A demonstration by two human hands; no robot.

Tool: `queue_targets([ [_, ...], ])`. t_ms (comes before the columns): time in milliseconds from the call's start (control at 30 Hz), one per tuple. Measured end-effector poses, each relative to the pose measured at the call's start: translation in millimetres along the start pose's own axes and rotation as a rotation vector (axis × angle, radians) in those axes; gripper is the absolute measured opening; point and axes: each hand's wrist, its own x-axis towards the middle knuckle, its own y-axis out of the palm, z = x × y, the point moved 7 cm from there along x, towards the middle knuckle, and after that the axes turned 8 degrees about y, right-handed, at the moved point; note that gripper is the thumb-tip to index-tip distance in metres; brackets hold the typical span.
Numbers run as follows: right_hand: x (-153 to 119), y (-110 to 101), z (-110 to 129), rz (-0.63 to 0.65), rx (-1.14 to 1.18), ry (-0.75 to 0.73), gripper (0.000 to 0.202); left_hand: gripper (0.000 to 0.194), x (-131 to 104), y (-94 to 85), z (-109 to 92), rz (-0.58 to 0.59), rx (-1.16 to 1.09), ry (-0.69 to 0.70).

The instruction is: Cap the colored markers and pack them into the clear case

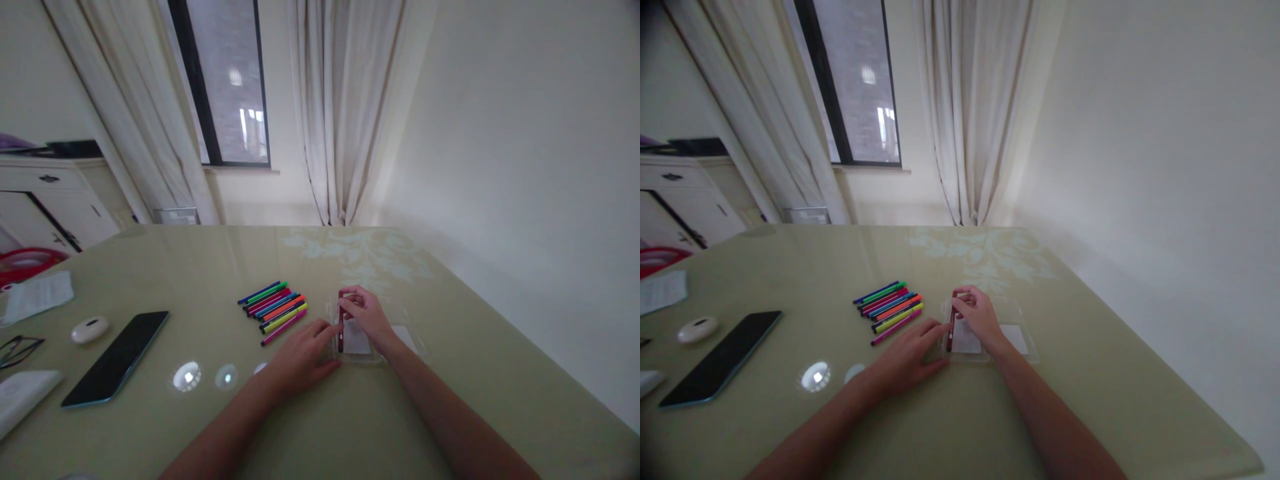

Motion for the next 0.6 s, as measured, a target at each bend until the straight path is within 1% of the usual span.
queue_targets([
  [100, 0, 3, -3, 0.033, -0.032, -0.005, 0.030, 0.055, 0, 0.0, -1, -0.004, 0.005, 0.023],
  [167, -1, 6, -3, 0.060, -0.115, -0.032, 0.026, 0.049, 0, -0.2, -2, -0.013, 0.006, 0.042],
  [267, -5, 7, 2, 0.044, -0.361, -0.149, 0.019, 0.043, 0, 0.6, -2, -0.015, 0.025, 0.048],
  [333, -9, 9, 8, 0.028, -0.551, -0.250, 0.018, 0.041, 0, 1.6, -2, -0.009, 0.042, 0.053],
  [400, -12, 11, 12, 0.038, -0.686, -0.318, 0.017, 0.040, 0, 2.2, -3, -0.006, 0.056, 0.060],
  [467, -15, 12, 15, 0.056, -0.750, -0.348, 0.015, 0.038, -1, 2.7, -3, 0.002, 0.069, 0.059],
  [600, -16, 13, 16, 0.098, -0.777, -0.367, 0.010, 0.037, -1, 3.6, -6, 0.009, 0.096, 0.057],
])
